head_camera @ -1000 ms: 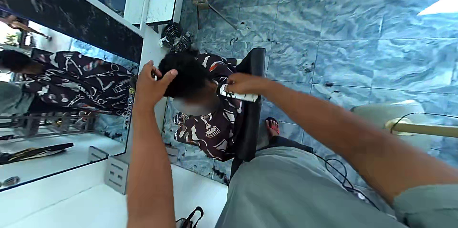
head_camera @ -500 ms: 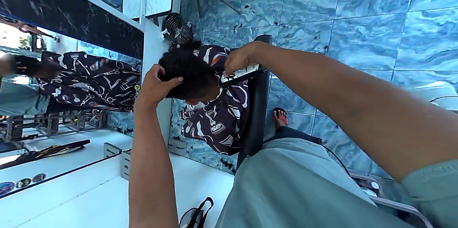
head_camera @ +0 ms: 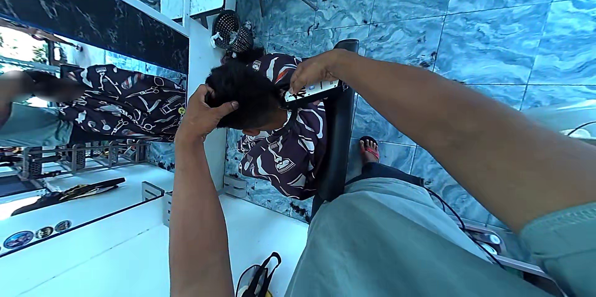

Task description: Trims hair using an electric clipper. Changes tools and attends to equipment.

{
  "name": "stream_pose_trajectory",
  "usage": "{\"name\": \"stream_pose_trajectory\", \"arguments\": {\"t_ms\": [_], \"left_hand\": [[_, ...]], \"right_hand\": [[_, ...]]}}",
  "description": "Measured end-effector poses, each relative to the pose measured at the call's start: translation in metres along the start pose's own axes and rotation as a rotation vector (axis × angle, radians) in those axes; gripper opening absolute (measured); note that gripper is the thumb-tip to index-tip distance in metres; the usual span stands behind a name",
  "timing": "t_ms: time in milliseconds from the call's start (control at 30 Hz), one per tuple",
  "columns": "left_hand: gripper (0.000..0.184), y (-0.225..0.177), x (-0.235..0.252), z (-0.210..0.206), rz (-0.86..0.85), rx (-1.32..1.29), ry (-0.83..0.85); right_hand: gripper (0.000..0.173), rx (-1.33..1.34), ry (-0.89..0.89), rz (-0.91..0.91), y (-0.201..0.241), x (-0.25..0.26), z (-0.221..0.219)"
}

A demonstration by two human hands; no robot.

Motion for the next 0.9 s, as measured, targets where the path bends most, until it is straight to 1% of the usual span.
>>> {"name": "stream_pose_trajectory", "arguments": {"t_ms": [67,167,267,367,500,567,633,700,800,900], "left_hand": [[0.051,0.0003,0.0001,0.0001,-0.004,-0.004,-0.004],[0.05,0.0002,-0.0003,0.0004,-0.004,-0.011,0.0],[0.05,-0.0002,0.0003,0.0005,0.007,-0.011,0.002],[0.049,0.0009,0.0007,0.0011,0.004,-0.014,0.003],[0.049,0.0028,0.002,0.0013,0.006,-0.015,0.004],[0.049,0.003,0.0017,0.0012,0.009,-0.009,0.01],[0.051,0.0008,0.002,0.0013,0.008,-0.008,0.007],[0.05,0.0,0.002,0.0014,0.01,-0.009,0.007],[0.05,0.0035,0.0027,0.0016,0.014,0.001,0.009],[0.051,0.0042,0.0045,0.002,0.006,0.017,0.01]], "right_hand": [[0.029,0.024,0.011,0.028,0.0007,-0.0001,0.0002],[0.029,-0.027,0.014,-0.001,0.0016,0.0024,-0.0005],[0.03,0.02,0.002,0.044,0.0046,-0.0003,0.0009],[0.029,-0.022,0.009,0.005,0.004,-0.0007,0.0002],[0.029,0.074,0.004,0.065,0.0017,0.0004,0.0016],[0.027,0.041,0.005,0.028,0.0013,0.0005,-0.0001],[0.027,0.023,0.009,0.061,0.0004,0.003,0.0009],[0.027,0.076,0.018,0.107,-0.0001,0.0032,0.0023],[0.025,0.054,0.021,0.115,0.0028,0.0014,-0.0005],[0.025,0.097,0.039,0.163,0.001,-0.0002,-0.0012]]}}
Point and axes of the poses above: each hand's wrist, its own x-axis towards the middle knuckle, its own z-axis out of the back of the hand, y = z × x, the point moved 6 cm from there along x, towards the middle knuckle, and after that the axes turned 12 degrees about y, right-handed, at the moved point
